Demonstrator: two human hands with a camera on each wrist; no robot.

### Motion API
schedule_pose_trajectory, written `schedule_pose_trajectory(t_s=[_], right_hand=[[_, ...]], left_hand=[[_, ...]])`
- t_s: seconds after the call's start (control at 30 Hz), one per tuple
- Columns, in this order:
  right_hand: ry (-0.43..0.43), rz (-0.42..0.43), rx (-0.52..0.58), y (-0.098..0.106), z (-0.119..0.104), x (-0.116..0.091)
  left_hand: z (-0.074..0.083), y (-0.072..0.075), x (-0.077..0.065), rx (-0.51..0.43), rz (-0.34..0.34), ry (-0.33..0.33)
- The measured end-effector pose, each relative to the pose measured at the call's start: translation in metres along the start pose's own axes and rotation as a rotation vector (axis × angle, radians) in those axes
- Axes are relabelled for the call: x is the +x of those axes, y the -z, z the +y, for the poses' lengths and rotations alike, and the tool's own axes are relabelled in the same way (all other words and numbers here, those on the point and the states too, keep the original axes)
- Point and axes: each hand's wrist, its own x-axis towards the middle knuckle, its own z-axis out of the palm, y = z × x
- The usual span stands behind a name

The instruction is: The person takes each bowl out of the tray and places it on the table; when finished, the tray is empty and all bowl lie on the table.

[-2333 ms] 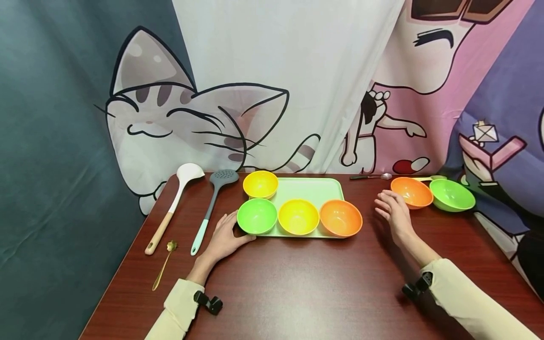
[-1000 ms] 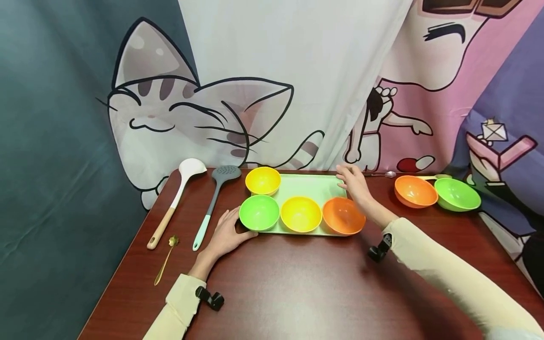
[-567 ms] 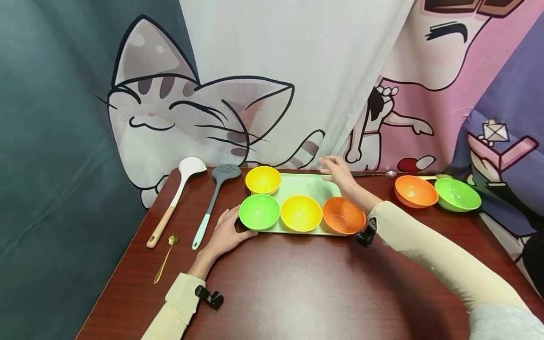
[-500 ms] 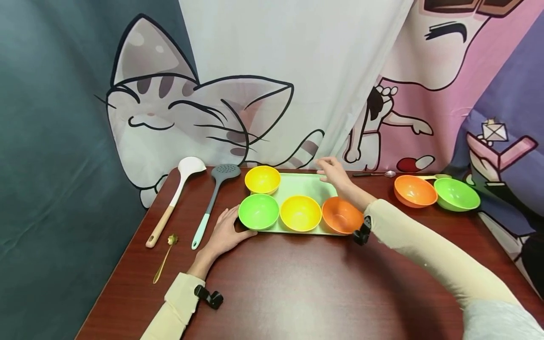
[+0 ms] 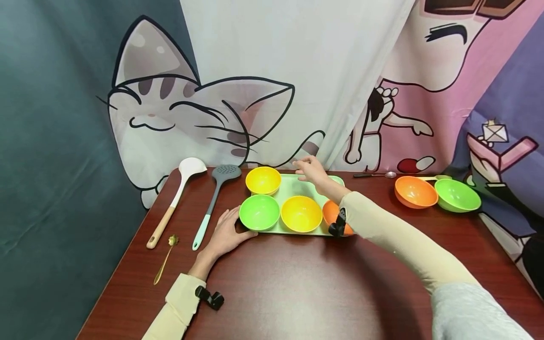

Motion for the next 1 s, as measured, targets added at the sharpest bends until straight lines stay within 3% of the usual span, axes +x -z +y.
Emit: schedule_pose_trajectory(t_s=[0.27, 0.4, 0.57, 0.8, 1.0], right_hand=[[-0.106, -0.066, -0.099, -0.029, 0.002, 0.014], [-0.097, -0.083, -0.144, -0.038, 0.003, 0.02], [-0.109, -0.123, -0.121, -0.047, 0.005, 0.023], [-0.095, -0.079, -0.08, -0.053, 0.006, 0.021], [-0.108, -0.115, -0.159, -0.06, 0.008, 0.022]], left_hand=[[-0.003, -0.001, -0.002, -0.007, -0.014, 0.007], [-0.003, -0.001, -0.001, -0.016, -0.005, 0.003], [-0.002, -0.001, 0.001, -0.013, 0.001, 0.004], [0.0, 0.0, -0.001, -0.023, -0.009, 0.02], [-0.002, 0.0, 0.0, -0.017, -0.008, 0.022]])
